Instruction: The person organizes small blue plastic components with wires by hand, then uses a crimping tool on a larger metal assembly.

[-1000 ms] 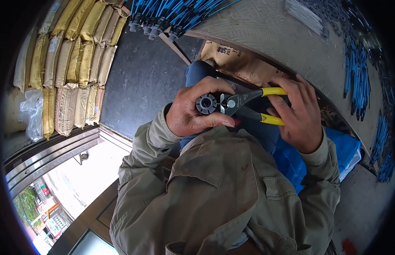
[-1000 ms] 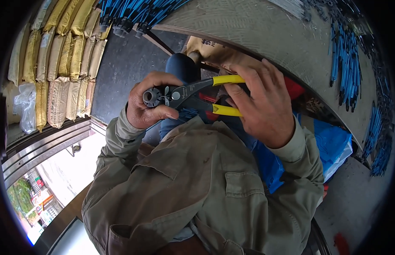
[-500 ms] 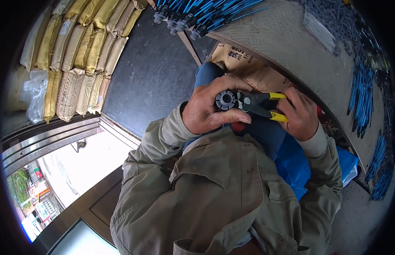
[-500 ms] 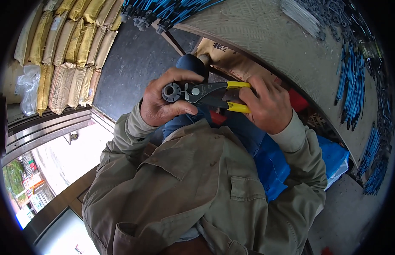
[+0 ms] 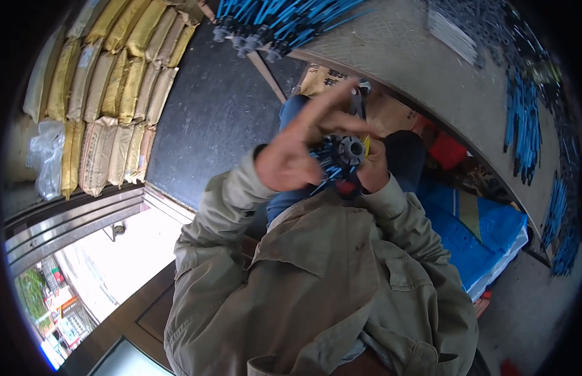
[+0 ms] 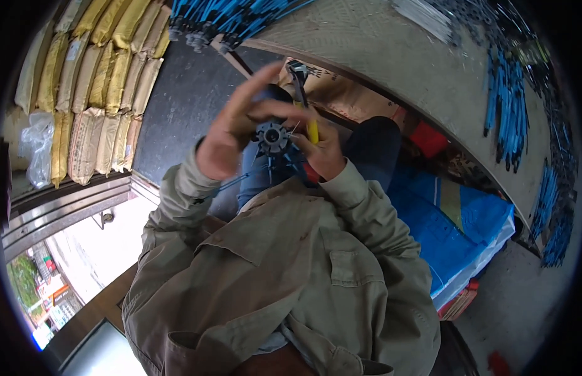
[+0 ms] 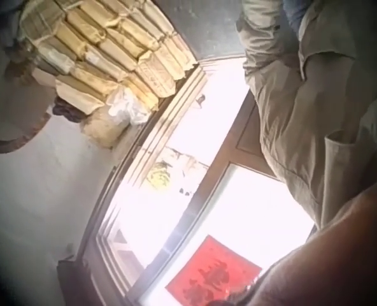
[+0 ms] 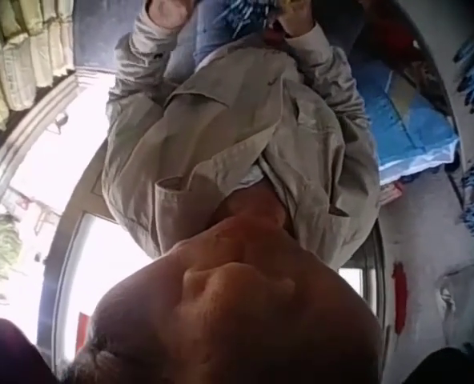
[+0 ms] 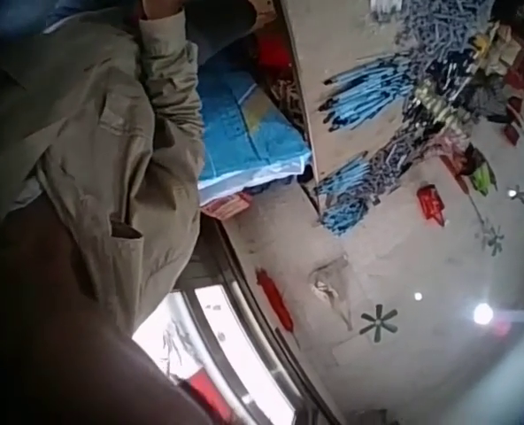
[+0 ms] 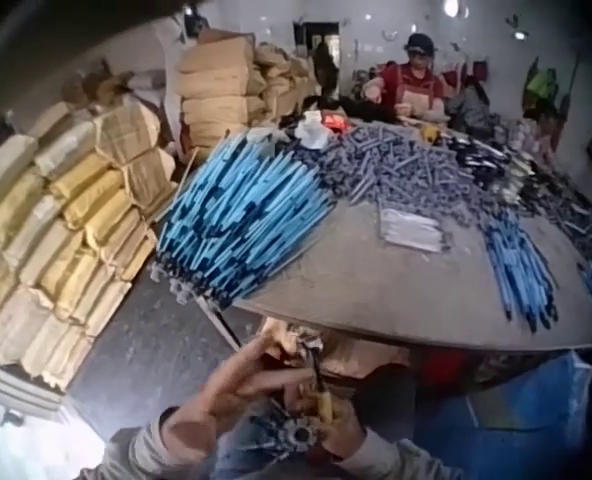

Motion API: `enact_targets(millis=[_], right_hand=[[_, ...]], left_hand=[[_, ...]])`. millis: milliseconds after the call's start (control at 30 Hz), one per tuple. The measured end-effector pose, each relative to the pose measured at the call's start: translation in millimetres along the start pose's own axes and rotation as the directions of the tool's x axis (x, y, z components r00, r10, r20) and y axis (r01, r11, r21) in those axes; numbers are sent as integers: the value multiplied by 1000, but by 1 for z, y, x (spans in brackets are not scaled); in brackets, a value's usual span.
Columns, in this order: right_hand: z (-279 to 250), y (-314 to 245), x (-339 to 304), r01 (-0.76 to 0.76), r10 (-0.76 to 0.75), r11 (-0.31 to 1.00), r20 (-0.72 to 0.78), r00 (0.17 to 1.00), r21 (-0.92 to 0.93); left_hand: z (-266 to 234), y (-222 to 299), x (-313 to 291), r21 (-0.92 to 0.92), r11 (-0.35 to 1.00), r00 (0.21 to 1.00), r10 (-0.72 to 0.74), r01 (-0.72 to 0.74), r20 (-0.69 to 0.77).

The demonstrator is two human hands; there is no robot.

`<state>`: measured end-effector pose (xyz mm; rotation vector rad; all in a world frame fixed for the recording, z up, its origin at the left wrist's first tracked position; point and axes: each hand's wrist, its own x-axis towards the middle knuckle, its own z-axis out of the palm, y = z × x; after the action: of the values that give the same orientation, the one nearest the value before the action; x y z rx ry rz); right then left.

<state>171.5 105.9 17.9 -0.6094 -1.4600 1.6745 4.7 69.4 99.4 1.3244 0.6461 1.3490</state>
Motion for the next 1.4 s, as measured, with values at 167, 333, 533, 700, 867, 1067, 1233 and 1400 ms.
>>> enact_targets(millis=[167, 333, 533, 700, 867, 1067, 1233, 1400], right_hand=[[-32, 10, -25, -71, 60, 954, 50, 997, 291], [-32, 18, -42, -133, 144, 917, -1, 990, 375], [-8, 5, -32, -92, 106, 927, -19, 994, 363], [30, -14, -27, -29, 30, 999, -22, 999, 46], [42, -15, -23, 97, -96, 991, 13, 995, -89], [17, -52, -18, 180, -158, 806, 88, 983, -564], [-18, -86, 6, 461, -473, -31, 420, 775, -887], [-29, -109, 40, 452, -529, -622, 769, 360, -639]], left_hand=[[-97, -5, -52, -573, 815, 970, -59, -91, -237], [-124, -139, -238, 521, 761, 911, -225, 385, -345], [-20, -53, -105, 742, 669, 997, 1, 52, -71], [38, -11, -38, 600, 799, 942, 234, -45, -241], [28, 6, -49, 548, 836, 960, 171, -21, -224], [15, 7, -56, 380, 925, 914, 170, -19, -368], [12, 7, -60, 310, 949, 917, 168, -52, -360], [21, 3, -47, 281, 959, 923, 94, 16, -373]])
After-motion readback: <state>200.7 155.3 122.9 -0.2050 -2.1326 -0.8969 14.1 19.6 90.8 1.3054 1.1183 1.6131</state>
